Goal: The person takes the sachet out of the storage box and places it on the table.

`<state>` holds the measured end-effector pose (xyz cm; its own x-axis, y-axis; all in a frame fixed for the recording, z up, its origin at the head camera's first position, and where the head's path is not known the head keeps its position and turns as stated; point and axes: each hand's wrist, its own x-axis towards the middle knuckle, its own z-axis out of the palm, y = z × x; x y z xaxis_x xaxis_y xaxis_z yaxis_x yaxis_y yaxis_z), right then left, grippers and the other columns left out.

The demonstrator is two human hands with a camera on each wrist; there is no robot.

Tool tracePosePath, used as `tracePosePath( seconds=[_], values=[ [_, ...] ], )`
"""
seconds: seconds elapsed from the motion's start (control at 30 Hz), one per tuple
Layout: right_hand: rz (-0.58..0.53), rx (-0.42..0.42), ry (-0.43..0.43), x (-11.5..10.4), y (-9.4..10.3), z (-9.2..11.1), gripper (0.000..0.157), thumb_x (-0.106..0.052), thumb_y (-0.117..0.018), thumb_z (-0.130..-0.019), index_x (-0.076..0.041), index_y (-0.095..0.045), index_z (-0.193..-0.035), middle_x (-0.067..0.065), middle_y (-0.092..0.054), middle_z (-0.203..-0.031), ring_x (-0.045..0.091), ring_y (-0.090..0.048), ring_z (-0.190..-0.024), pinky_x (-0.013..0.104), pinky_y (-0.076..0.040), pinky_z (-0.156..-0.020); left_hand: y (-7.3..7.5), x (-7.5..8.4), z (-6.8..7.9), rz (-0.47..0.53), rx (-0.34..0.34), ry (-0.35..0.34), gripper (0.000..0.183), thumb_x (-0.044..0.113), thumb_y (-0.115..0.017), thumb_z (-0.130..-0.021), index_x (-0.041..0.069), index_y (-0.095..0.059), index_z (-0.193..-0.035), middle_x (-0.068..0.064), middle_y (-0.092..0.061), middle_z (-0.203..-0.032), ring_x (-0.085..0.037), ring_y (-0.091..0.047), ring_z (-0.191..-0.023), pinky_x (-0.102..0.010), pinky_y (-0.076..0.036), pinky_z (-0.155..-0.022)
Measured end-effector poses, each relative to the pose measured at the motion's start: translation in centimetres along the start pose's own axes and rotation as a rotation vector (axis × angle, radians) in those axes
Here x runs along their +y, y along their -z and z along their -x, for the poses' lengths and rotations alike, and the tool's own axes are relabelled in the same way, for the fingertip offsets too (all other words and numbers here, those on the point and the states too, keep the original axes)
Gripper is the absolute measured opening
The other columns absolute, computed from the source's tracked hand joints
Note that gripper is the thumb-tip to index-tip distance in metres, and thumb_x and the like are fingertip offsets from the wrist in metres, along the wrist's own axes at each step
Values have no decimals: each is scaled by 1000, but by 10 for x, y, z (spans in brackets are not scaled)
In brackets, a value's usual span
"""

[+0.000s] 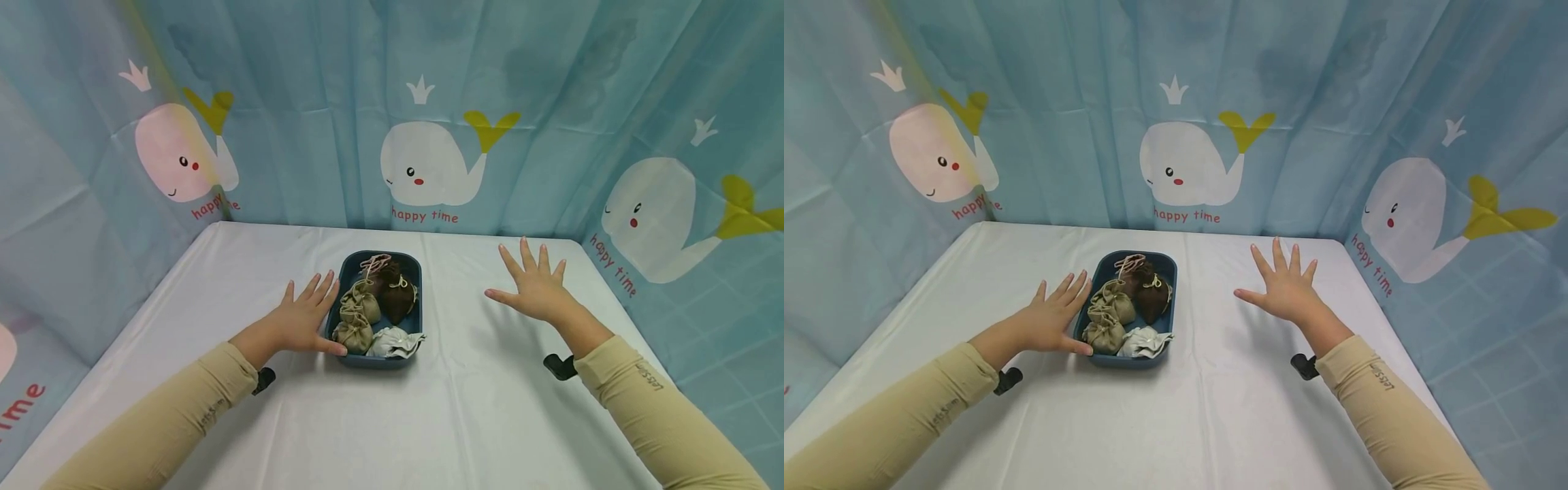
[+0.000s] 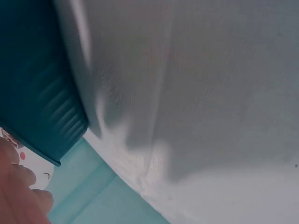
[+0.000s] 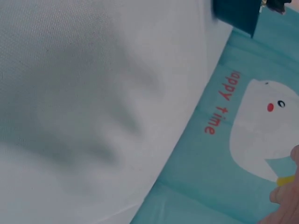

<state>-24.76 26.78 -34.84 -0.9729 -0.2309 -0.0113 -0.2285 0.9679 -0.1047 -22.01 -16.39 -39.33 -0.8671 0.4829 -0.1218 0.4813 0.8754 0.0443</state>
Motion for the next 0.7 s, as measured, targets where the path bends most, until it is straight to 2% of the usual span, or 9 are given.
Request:
tracePosePath(
  seconds=[0.23, 0.47, 0.7],
  values=[
    [-4, -9, 5, 0, -3, 0, 101, -81, -36, -74, -25, 3, -148, 21, 16, -149, 49, 22, -129, 74, 12, -88, -2, 4, 1, 36, -15, -18, 128, 90, -39, -58, 6, 0, -147, -10, 14, -152, -33, 7, -139, -67, 1, -100],
    [-1, 1, 5, -2, -1, -2, 101, -81, -36, -74, -25, 3, -148, 21, 14, -150, 48, 22, -129, 74, 10, -89, -4, 5, 1, 48, -22, -27, 128, 89, -39, -58, 5, 1, -147, -11, 11, -153, -31, 7, -139, -67, 3, -100],
    [-13, 12, 15, -4, -2, -3, 101, -80, -37, -74, -25, 2, -148, 21, 14, -150, 48, 22, -129, 74, 11, -88, -3, 5, -1, 45, -28, -49, 127, 89, -40, -60, 5, -1, -147, -11, 4, -153, -32, 2, -139, -66, -3, -101]
  ],
)
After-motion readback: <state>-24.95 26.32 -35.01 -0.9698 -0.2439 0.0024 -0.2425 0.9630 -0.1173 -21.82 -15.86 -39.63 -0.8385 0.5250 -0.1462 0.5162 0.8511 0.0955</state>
